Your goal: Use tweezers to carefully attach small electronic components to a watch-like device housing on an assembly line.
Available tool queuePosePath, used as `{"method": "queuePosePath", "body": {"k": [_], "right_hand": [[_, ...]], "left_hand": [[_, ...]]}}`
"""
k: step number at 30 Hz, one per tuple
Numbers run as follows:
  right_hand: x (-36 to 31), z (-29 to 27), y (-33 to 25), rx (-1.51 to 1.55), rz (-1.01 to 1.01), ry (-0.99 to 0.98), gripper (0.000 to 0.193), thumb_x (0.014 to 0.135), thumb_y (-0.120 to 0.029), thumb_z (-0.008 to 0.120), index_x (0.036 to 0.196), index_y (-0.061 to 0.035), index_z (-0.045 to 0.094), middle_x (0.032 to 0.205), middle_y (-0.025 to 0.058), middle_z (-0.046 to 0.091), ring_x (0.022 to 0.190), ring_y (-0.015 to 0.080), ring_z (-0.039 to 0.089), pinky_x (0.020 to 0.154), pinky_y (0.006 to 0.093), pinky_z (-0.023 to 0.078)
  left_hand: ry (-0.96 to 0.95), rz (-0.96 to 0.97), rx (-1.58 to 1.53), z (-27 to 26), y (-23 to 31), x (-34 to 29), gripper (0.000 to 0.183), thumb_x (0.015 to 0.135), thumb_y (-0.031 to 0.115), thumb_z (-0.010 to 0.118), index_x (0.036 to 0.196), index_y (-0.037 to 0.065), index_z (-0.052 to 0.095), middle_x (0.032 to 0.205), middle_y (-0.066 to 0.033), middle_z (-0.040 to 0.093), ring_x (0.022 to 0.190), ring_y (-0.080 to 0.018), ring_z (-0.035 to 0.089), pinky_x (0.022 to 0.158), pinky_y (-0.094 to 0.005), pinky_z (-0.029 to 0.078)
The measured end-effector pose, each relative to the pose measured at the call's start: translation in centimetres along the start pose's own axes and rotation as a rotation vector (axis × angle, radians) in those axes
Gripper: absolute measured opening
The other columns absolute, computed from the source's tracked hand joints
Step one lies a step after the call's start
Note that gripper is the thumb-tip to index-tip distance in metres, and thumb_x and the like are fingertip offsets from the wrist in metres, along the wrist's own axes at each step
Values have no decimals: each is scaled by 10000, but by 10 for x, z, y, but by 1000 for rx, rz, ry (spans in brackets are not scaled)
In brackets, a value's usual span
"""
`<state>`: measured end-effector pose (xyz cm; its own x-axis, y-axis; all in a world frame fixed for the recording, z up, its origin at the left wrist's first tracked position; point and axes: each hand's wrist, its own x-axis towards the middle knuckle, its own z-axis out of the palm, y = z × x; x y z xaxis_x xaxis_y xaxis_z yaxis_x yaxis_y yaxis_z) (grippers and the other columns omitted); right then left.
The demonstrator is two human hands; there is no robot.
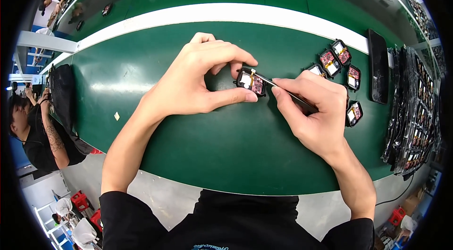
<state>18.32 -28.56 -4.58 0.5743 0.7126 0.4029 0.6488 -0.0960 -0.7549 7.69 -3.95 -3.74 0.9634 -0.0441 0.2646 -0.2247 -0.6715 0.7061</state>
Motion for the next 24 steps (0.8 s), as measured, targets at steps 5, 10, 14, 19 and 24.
{"method": "queuePosePath", "body": {"k": [5,10,14,19,24], "right_hand": [[-1,4,1,0,-4,15,110,902,53,828,1009,32,828,668,35,622,484,98,541,455,296,373],[-1,4,1,-16,3,9,103,904,51,823,1005,30,825,670,44,624,482,110,547,456,302,376],[-2,3,0,-13,7,15,97,902,49,821,996,30,823,666,46,621,480,115,545,456,307,377],[-1,3,0,-7,16,13,90,900,47,819,988,30,820,657,44,616,475,112,537,457,305,372],[0,2,0,3,11,1,92,900,46,823,990,27,822,656,39,615,474,107,529,456,304,364]], "left_hand": [[-31,35,35,0,-3,0,454,699,223,1029,1096,105,841,836,21,674,733,-146,483,856,-318,401],[-17,13,19,1,-3,-1,449,694,208,1024,1086,93,837,827,12,665,736,-148,490,875,-315,404],[-19,8,21,0,-1,0,446,696,203,1021,1087,93,837,827,13,663,737,-148,491,887,-314,403],[-30,-3,18,0,-2,-1,443,695,200,1017,1086,97,837,824,11,657,735,-148,490,894,-315,405],[-34,1,26,-2,-2,1,443,696,201,1017,1087,98,838,831,11,661,741,-148,488,891,-315,405]]}}
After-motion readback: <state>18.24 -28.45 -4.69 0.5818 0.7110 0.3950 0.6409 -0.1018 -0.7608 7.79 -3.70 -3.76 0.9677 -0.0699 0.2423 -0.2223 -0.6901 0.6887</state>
